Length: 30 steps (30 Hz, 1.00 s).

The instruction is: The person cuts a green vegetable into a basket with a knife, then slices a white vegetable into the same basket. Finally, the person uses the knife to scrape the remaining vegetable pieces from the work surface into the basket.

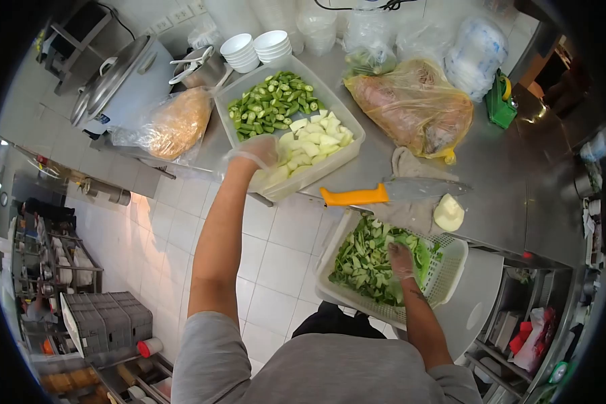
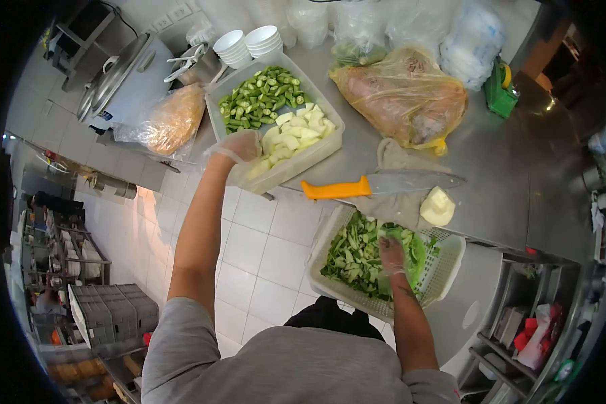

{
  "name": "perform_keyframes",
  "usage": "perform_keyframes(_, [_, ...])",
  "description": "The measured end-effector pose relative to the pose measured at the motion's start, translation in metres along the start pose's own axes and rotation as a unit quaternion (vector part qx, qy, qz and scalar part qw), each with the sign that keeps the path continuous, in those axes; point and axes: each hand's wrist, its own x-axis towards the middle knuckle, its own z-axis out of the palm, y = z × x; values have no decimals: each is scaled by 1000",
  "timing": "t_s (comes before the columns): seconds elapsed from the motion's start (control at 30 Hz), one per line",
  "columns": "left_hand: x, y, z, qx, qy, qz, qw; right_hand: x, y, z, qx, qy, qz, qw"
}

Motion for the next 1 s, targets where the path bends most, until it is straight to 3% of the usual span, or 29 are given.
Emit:
perform_keyframes(0.03, [2,-5,1,-13,16,36,999,-11,-6,-12,60,16,-7,998])
perform_keyframes(0.1, [4,-14,2,-40,47,107,992,-28,-21,-30,245,-25,146,958])
perform_keyframes(0.13, [-5,-6,-7,-75,112,80,988,-37,-34,-41,332,-45,218,916])
perform_keyframes(0.2, [-31,19,-22,-151,226,29,962,-54,-73,-73,378,-81,278,879])
perform_keyframes(0.23, [-47,38,-30,-179,222,58,957,-61,-92,-84,402,-94,312,856])
perform_keyframes(0.33, [-85,108,-9,-265,173,168,934,-79,-105,-99,552,-131,219,794])
perform_keyframes(0.37, [-90,129,9,-283,143,211,925,-80,-106,-102,537,-130,222,803])
perform_keyframes(0.4, [-103,160,13,-247,2,165,955,-78,-109,-101,523,-133,222,812])
perform_keyframes(0.43, [-101,173,48,-303,50,317,897,-73,-115,-99,508,-141,217,822])
perform_keyframes(0.47, [-110,197,60,-275,0,283,919,-77,-134,-109,492,-164,174,837])
perform_keyframes(0.57, [-89,228,161,-395,-35,310,864,-81,-140,-113,422,-195,86,881])
perform_keyframes(0.7, [-102,230,159,-406,-23,252,878,-87,-112,-107,353,-216,118,903])
perform_keyframes(0.77, [-105,209,153,-370,12,250,894,-92,-102,-106,192,-218,23,957])
perform_keyframes(0.83, [-124,182,98,-395,-9,203,896,-92,-76,-98,42,-206,-52,976])
perform_keyframes(0.9, [-112,148,85,-411,110,261,867,-86,-24,-76,-94,-186,-101,973])
perform_keyframes(0.97, [-129,130,15,-422,91,99,897,-80,-30,-81,-170,-231,-67,956])
perform_keyframes(1.0, [-114,113,13,-511,110,91,847,-79,-37,-84,-206,-255,-49,943])
